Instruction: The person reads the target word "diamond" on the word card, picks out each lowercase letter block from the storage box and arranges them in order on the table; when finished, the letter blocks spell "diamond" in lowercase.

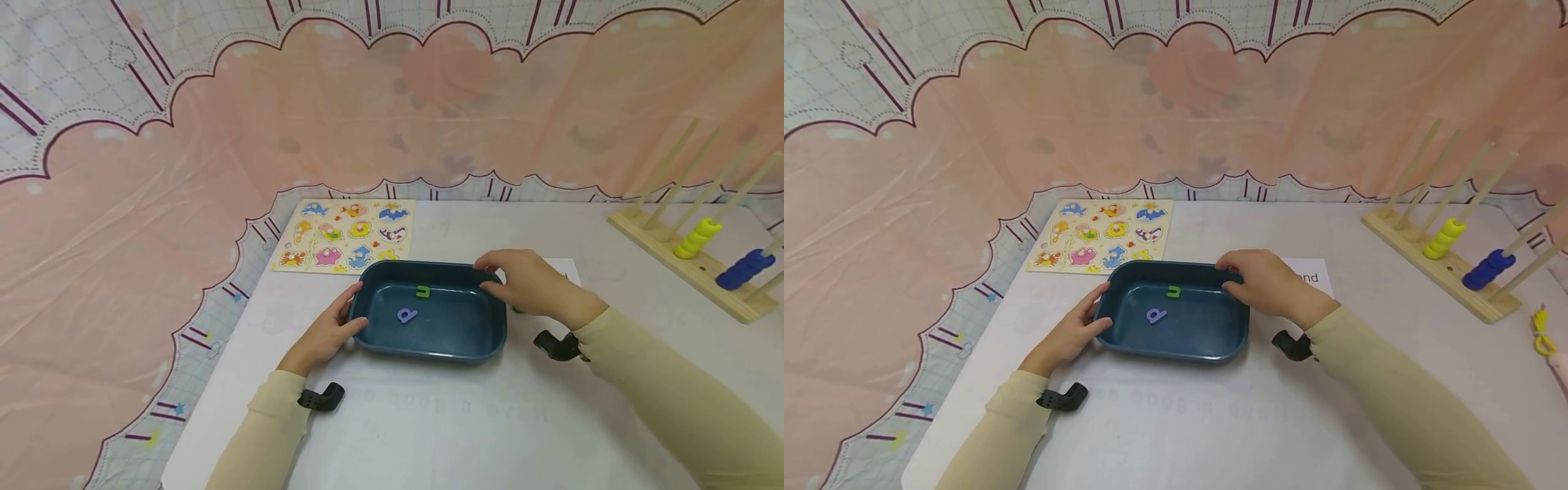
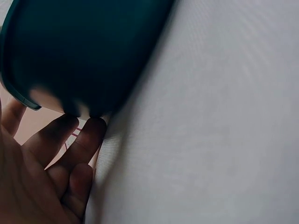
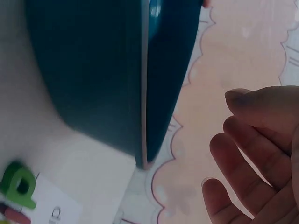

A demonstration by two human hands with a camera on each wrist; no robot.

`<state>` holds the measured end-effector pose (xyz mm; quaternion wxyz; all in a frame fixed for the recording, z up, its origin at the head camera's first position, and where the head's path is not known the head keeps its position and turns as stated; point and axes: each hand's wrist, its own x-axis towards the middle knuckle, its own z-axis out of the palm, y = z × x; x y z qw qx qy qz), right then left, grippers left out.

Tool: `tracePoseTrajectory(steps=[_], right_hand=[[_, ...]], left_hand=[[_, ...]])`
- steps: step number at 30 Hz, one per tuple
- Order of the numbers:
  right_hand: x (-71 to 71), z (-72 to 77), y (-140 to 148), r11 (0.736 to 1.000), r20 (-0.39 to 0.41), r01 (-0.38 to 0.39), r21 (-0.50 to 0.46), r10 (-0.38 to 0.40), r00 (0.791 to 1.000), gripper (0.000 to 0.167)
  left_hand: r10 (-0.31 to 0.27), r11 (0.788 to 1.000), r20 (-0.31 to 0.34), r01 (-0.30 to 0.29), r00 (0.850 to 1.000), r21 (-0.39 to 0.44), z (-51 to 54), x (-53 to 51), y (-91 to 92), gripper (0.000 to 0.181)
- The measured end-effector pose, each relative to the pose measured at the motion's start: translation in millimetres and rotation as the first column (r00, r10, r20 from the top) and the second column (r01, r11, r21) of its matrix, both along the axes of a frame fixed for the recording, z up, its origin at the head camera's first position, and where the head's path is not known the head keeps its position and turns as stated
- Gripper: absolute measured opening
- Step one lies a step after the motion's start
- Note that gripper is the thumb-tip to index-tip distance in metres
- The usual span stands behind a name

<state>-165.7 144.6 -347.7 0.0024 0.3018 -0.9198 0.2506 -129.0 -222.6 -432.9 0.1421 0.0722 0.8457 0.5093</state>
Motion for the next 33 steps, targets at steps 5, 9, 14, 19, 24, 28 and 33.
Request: tracePoseTrajectory(steps=[5, 9, 14, 19, 24, 28, 33], right_hand=[[-4.1, -4.5, -17, 0.999, 0.009, -0.049, 0.013, 0.049, 0.999, 0.032], [-6.1, -6.7, -29, 0.998, 0.031, -0.066, 0.019, 0.065, 0.997, 0.032], [-9.5, -5.7, -42, 0.997, 0.062, -0.076, 0.034, 0.073, 0.995, 0.032], [-10.8, -0.7, -49, 0.995, 0.054, -0.086, 0.048, 0.083, 0.995, 0.033], [-11.1, 5.7, -54, 0.995, 0.044, -0.097, 0.030, 0.095, 0.994, 0.034], [-15.6, 6.9, -61, 0.993, 0.045, -0.111, 0.039, 0.109, 0.993, 0.035], [-23.5, 2.0, -68, 0.991, 0.057, -0.129, 0.046, 0.126, 0.990, 0.036]], left_hand=[[0.006, 1.000, 0.004, -0.006, 1.000, -0.005, 0.5, 0.5, -0.1, 0.074], [0.007, 1.000, 0.007, -0.007, 1.000, -0.009, 0.7, 0.4, -0.2, 0.074], [0.004, 1.000, 0.011, -0.004, 1.000, 0.005, 1.1, 0.5, 0.0, 0.074], [0.007, 1.000, 0.014, -0.007, 1.000, 0.004, 2.5, 0.7, 0.3, 0.074], [0.010, 1.000, 0.014, -0.010, 1.000, 0.002, 4.6, 0.6, 0.5, 0.074], [0.010, 1.000, 0.010, -0.010, 1.000, 0.002, 4.9, 0.8, 0.2, 0.074], [0.001, 1.000, 0.014, -0.001, 1.000, 0.017, 3.3, 1.1, 0.2, 0.074]])
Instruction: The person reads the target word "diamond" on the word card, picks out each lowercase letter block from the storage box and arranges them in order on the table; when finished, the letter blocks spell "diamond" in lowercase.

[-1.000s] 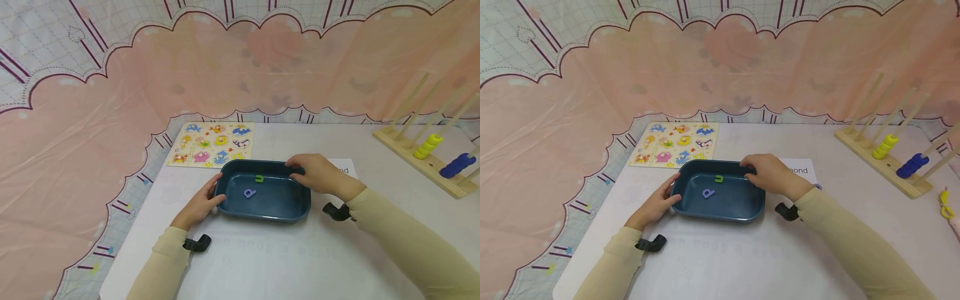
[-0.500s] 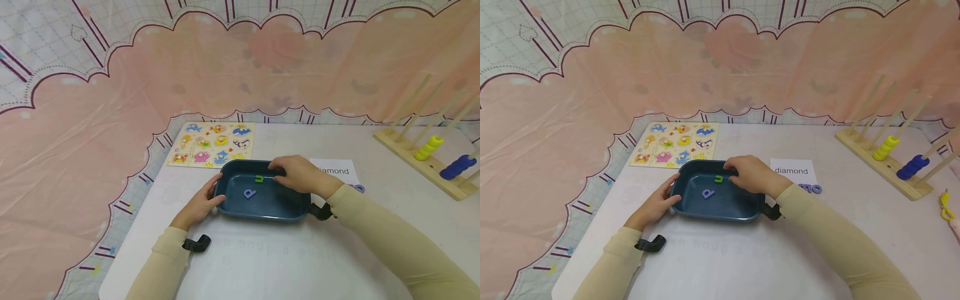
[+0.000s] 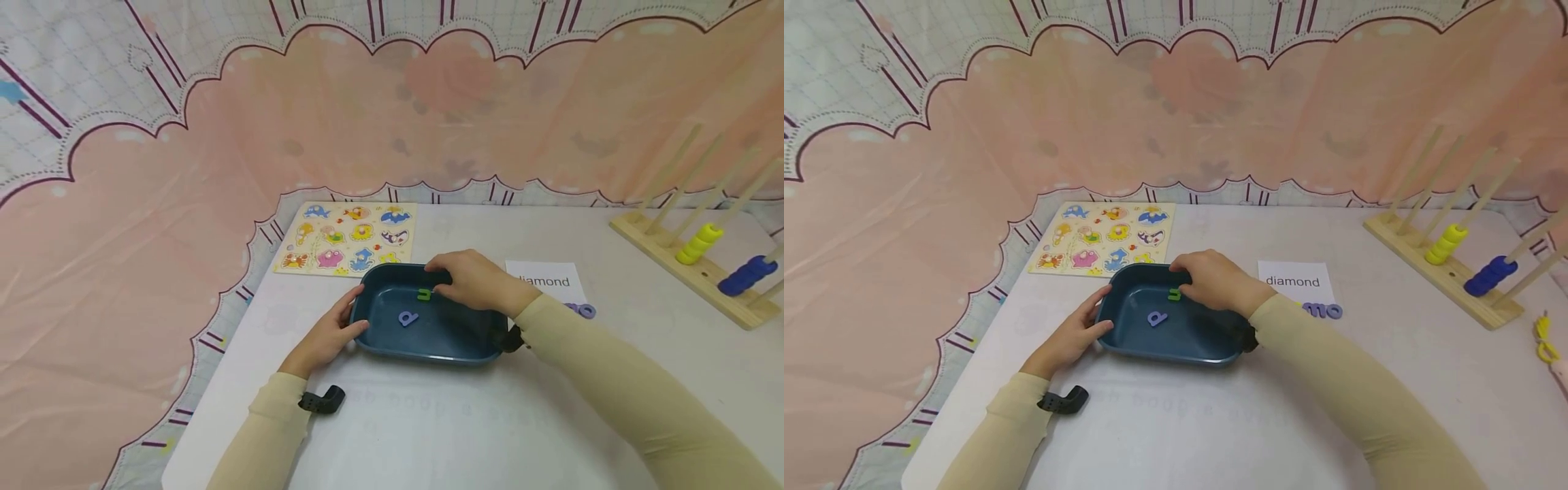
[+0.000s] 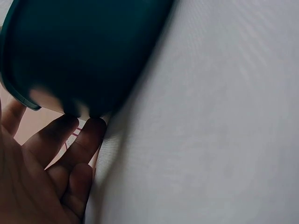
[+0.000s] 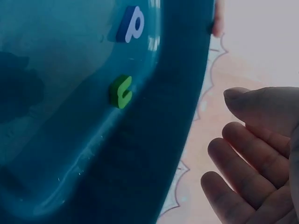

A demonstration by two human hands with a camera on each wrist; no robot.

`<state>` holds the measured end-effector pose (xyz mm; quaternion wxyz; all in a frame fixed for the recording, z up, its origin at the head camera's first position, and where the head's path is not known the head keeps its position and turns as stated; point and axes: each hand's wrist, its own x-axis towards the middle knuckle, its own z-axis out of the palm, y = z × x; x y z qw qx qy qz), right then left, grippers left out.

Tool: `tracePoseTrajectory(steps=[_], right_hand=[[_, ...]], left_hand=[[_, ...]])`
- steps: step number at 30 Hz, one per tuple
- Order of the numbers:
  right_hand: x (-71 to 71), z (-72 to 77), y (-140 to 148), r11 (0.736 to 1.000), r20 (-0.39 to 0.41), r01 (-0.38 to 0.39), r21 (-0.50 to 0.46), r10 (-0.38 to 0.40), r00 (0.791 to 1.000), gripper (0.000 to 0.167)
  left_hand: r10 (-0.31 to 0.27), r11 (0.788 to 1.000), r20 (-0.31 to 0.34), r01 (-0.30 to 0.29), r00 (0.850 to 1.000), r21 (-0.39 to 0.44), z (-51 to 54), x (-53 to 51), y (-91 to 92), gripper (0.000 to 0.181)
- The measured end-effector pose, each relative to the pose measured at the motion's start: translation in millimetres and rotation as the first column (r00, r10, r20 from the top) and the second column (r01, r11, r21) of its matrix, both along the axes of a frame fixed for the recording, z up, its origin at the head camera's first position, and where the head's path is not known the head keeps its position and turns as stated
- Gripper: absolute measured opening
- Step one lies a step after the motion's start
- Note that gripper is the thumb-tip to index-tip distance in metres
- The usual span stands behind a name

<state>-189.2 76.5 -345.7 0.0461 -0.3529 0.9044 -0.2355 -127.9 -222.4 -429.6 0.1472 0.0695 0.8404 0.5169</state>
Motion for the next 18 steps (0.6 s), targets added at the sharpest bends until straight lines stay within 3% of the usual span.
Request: tracePoseTrajectory(steps=[12, 18], right_hand=[[-13.4, -18.0, -16, 0.998, 0.136, 0.000, 0.065, -0.009, 0.991, 0.039], [-16.7, -27.3, -20, 0.996, 0.162, 0.005, 0.084, -0.018, 0.987, 0.039]], left_hand=[[0.018, 0.999, -0.005, -0.018, 1.000, -0.035, 0.6, 0.9, 1.1, 0.074], [0.014, 1.000, 0.003, -0.014, 1.000, -0.028, 2.3, 0.9, 1.2, 0.074]])
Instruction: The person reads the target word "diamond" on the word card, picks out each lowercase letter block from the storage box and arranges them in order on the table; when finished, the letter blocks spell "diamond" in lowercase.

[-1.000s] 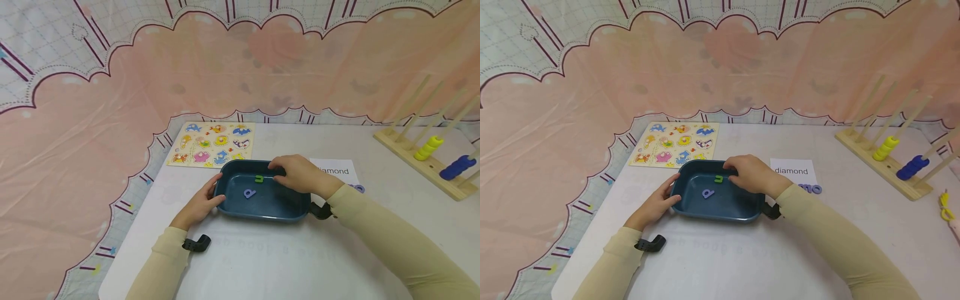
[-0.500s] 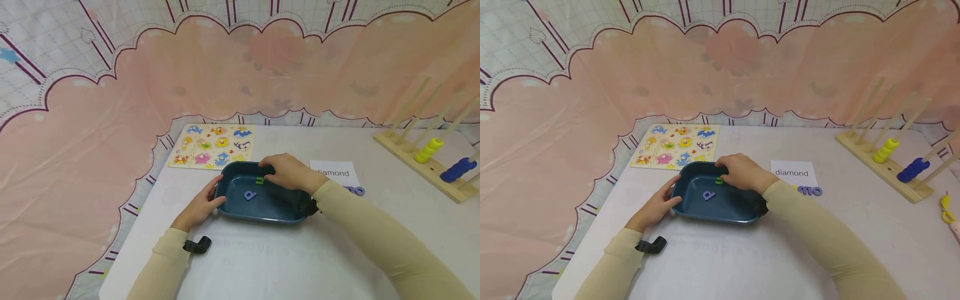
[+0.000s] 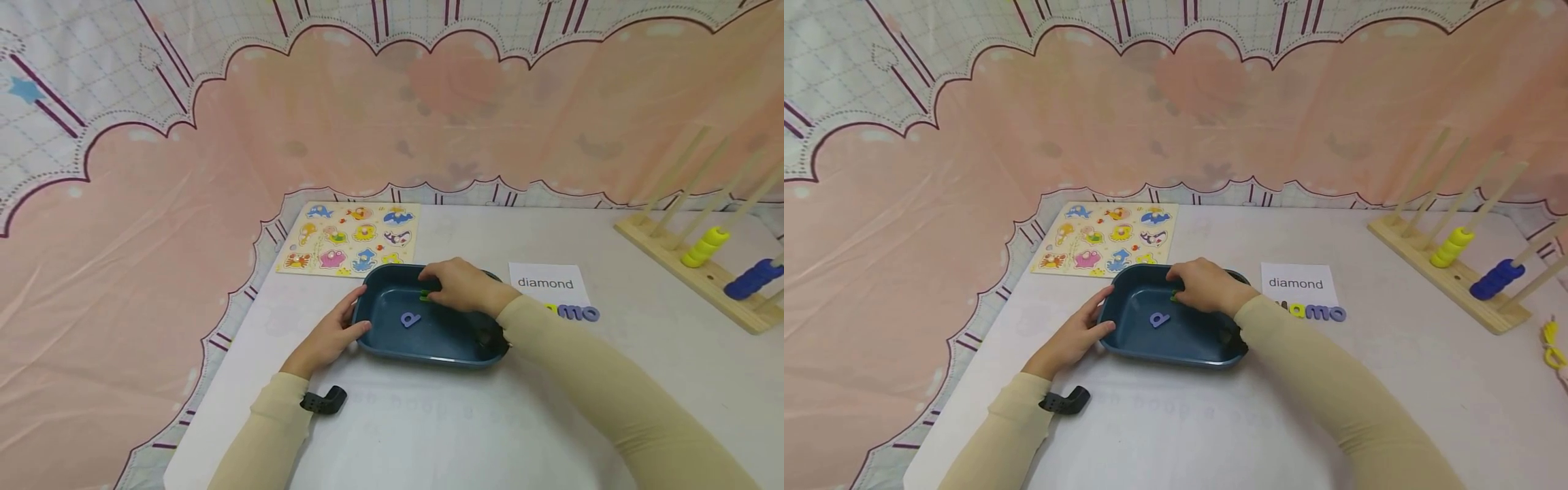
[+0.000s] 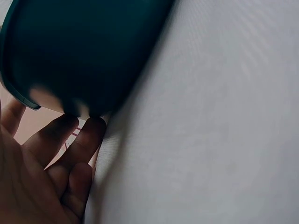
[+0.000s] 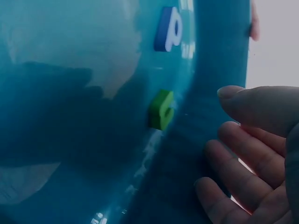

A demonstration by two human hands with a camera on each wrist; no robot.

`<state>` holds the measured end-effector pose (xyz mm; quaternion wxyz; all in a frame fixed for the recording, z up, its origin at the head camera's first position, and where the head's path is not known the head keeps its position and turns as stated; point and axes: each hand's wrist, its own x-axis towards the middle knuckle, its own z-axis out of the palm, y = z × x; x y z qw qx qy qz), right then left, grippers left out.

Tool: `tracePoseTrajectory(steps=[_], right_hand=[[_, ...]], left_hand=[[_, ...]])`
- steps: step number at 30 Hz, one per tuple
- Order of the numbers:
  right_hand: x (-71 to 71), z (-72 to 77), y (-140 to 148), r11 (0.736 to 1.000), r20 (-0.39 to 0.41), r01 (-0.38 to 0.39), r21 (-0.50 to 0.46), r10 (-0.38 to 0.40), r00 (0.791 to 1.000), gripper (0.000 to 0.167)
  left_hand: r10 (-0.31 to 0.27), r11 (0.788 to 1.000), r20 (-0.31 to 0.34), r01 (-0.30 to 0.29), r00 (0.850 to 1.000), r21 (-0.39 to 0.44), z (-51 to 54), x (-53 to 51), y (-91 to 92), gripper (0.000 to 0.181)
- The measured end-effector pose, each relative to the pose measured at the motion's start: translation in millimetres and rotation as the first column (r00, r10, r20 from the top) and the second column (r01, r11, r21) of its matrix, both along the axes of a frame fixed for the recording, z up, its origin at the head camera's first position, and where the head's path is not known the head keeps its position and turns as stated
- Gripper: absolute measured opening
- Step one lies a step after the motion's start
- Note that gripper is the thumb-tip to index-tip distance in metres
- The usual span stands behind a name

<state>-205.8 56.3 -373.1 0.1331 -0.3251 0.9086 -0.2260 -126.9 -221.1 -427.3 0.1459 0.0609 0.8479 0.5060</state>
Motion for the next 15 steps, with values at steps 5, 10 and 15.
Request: tracePoseTrajectory(steps=[5, 10, 15], right_hand=[[-0.6, -9.5, -2, 1.000, 0.003, -0.019, 0.001, 0.019, 1.000, 0.037], [-1.1, -17.0, -5, 1.000, 0.009, -0.023, 0.017, 0.023, 1.000, 0.036], [-0.4, -20.7, -9, 0.999, 0.027, -0.012, 0.030, 0.011, 1.000, 0.036]], left_hand=[[-0.002, 1.000, 0.010, 0.002, 1.000, 0.005, -1.5, -0.6, -0.2, 0.074], [-0.007, 1.000, 0.010, 0.007, 1.000, 0.017, -3.8, -1.8, -1.3, 0.074], [-0.005, 1.000, 0.002, 0.005, 1.000, 0.010, -4.3, -1.6, -1.0, 0.074]])
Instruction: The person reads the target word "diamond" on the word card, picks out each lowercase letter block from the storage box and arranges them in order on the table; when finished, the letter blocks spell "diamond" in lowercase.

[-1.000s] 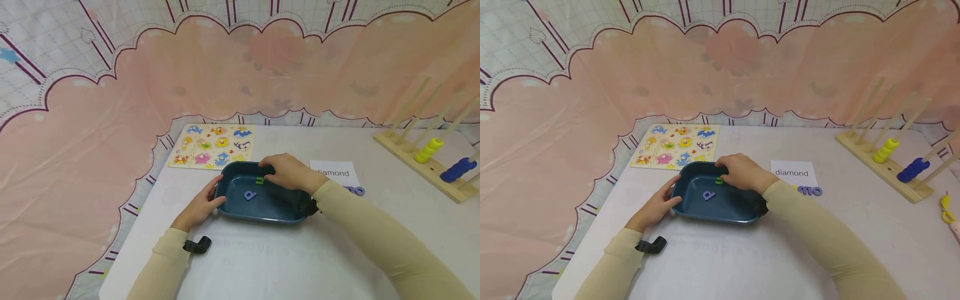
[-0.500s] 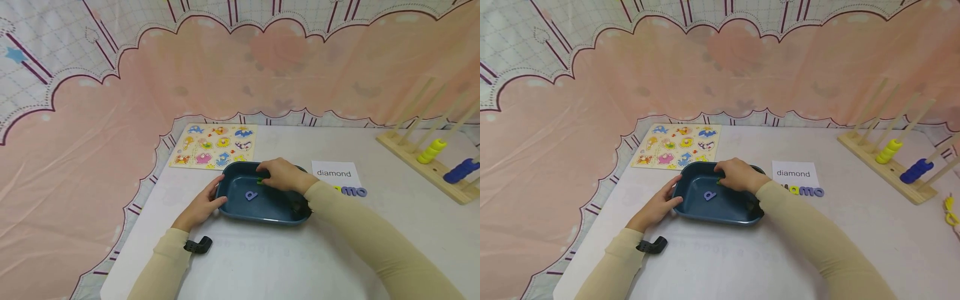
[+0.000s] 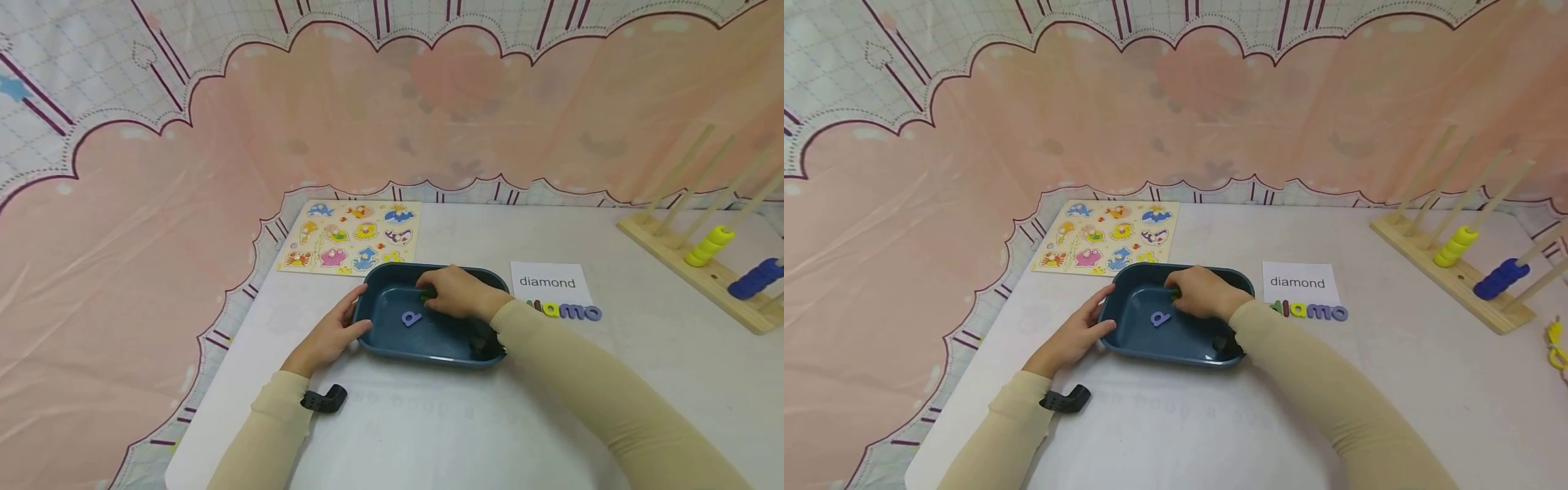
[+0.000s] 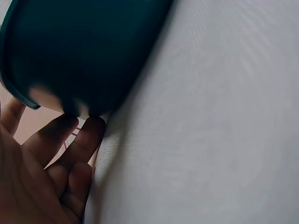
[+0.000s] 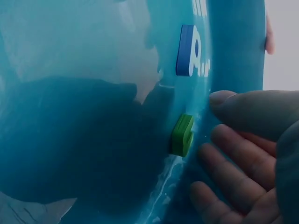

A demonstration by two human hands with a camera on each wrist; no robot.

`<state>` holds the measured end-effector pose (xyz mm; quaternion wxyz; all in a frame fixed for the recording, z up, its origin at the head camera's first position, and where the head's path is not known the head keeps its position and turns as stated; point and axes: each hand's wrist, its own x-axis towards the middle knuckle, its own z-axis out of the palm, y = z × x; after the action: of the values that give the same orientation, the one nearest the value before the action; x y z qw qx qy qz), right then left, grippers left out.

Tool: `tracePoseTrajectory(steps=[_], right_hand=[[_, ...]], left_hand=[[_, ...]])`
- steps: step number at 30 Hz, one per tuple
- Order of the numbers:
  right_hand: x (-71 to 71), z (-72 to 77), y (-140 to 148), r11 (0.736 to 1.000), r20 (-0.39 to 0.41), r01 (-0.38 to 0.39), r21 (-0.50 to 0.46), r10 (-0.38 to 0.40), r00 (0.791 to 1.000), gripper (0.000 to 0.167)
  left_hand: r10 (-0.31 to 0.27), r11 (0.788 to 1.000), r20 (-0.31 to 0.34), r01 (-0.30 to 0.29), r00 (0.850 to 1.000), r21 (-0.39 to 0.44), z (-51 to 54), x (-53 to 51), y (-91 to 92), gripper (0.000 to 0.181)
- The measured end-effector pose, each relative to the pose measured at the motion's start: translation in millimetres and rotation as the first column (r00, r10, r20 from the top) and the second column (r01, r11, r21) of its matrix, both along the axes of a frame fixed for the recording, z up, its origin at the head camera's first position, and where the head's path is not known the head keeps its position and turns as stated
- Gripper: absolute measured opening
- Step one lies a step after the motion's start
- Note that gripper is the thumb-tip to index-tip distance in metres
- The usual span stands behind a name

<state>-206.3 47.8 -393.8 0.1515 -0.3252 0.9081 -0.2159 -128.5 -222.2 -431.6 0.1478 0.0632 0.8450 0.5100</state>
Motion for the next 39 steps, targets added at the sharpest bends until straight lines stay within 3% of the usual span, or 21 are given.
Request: tracePoseTrajectory(steps=[18, 31, 39], right_hand=[[0.2, -4.1, -1.1, 0.999, 0.053, -0.002, 0.048, -0.001, 0.999, 0.037], [1.1, -6.5, -0.9, 0.999, 0.052, -0.027, 0.031, 0.025, 0.998, 0.026], [3.0, -8.0, -0.5, 0.998, 0.020, -0.004, 0.057, 0.003, 1.000, 0.029]], left_hand=[[0.002, 1.000, -0.012, -0.002, 1.000, 0.000, -2.8, -1.9, -0.4, 0.074], [0.001, 1.000, -0.019, -0.001, 1.000, 0.002, -3.0, 0.2, 0.1, 0.074], [-0.001, 1.000, -0.020, 0.002, 1.000, 0.013, -3.2, 0.8, 0.2, 0.073]])
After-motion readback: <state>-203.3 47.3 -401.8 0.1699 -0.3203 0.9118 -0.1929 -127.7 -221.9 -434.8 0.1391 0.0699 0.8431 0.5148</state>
